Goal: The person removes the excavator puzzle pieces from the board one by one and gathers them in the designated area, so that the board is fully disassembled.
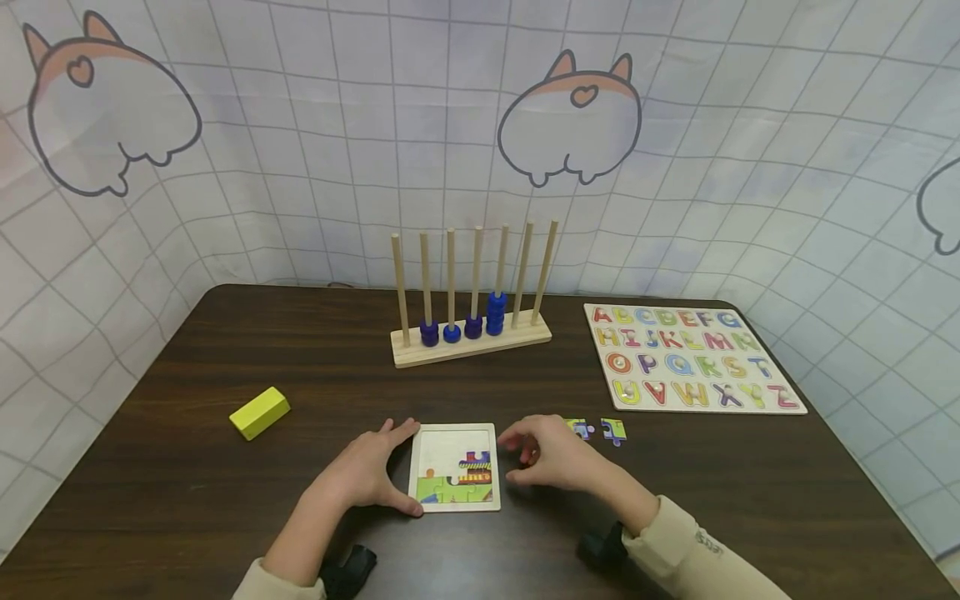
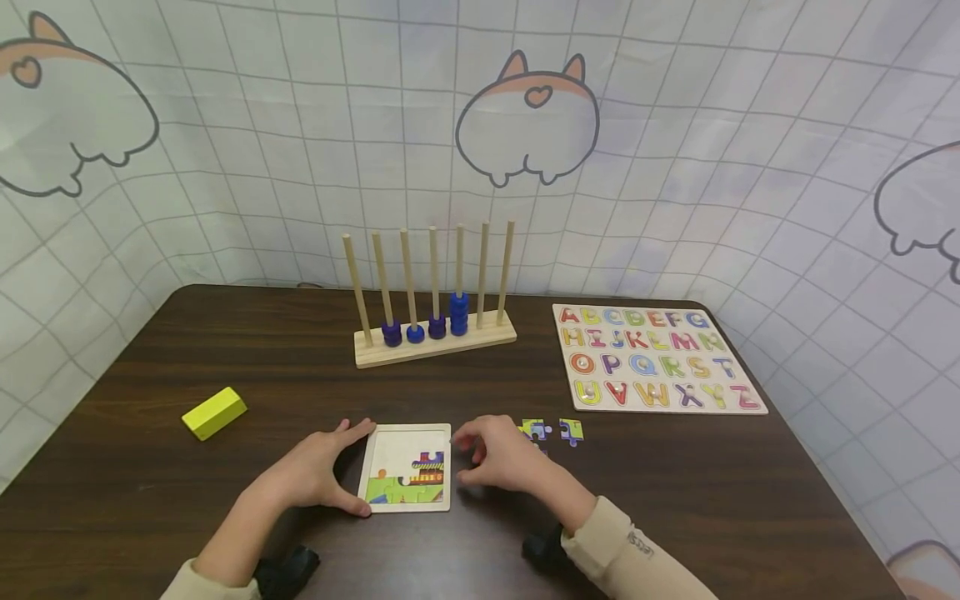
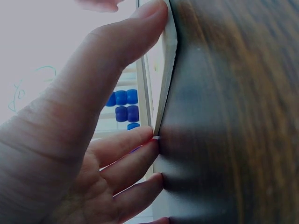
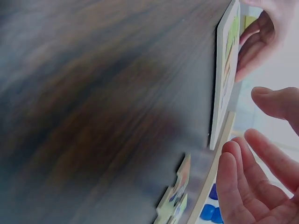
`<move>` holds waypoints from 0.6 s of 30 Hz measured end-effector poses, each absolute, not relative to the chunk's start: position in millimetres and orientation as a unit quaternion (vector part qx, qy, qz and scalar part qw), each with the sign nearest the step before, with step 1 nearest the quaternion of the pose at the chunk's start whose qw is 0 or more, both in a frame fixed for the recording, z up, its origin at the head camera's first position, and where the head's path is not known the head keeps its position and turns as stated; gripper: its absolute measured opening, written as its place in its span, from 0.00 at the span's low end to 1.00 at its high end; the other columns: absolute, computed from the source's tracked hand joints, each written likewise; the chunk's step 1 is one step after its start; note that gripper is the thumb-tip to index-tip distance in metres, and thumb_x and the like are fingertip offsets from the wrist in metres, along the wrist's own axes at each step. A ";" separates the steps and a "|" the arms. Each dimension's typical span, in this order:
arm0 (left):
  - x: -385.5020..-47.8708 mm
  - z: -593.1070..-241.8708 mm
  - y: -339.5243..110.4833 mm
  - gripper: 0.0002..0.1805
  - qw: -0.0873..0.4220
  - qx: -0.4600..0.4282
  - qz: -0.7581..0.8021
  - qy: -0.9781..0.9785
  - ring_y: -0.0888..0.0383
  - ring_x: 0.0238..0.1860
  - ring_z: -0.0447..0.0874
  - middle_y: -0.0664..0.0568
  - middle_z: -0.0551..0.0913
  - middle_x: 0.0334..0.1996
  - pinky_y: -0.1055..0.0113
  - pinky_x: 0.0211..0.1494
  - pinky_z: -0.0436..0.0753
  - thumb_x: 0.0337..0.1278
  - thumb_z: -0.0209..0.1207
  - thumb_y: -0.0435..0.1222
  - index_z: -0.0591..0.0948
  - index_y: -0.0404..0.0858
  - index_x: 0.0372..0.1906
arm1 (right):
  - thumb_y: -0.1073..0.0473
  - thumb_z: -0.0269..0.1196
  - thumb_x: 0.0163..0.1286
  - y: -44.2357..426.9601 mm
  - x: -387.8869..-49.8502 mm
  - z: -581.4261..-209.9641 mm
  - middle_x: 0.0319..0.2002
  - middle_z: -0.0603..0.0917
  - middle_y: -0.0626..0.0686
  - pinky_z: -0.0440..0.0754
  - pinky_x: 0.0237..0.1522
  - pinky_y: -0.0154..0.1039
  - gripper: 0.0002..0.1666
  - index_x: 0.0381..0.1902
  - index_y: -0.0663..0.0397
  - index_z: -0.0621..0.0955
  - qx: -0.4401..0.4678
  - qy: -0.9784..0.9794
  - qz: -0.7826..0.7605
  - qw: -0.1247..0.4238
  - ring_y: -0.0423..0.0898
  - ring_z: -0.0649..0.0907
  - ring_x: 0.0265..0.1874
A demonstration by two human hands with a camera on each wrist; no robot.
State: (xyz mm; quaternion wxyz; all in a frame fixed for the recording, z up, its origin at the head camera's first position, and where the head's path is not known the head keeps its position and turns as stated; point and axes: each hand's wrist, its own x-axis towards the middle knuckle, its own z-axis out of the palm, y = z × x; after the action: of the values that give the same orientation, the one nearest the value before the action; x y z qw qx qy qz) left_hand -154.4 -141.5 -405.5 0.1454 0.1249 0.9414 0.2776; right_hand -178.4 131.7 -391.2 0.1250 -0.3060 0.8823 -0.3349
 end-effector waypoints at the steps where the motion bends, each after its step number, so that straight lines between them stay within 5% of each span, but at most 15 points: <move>1: -154.3 -405.3 -141.3 0.58 0.145 0.125 0.278 0.941 0.38 0.65 0.57 0.42 0.64 0.65 0.40 0.59 0.62 0.15 0.77 0.52 0.66 0.41 0.65 | 0.63 0.71 0.47 130.0 -178.7 -391.2 0.32 0.80 0.51 0.77 0.27 0.29 0.21 0.41 0.62 0.81 -0.308 0.882 -0.334 0.125 0.41 0.77 0.24; 18: -154.5 -404.8 -140.6 0.58 0.147 0.127 0.282 0.939 0.39 0.65 0.58 0.43 0.64 0.64 0.41 0.59 0.63 0.16 0.77 0.52 0.66 0.40 0.65 | 0.62 0.73 0.47 107.3 -185.4 -393.5 0.31 0.79 0.50 0.75 0.26 0.30 0.22 0.42 0.61 0.81 -0.311 0.884 -0.314 0.151 0.40 0.75 0.23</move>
State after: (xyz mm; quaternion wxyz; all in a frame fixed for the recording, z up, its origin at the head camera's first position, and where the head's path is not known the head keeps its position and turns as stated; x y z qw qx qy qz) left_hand -154.5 -140.6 -404.8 0.1468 0.1274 0.9394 0.2825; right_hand -185.4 107.3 -393.5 0.1508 -0.3110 0.8844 -0.3135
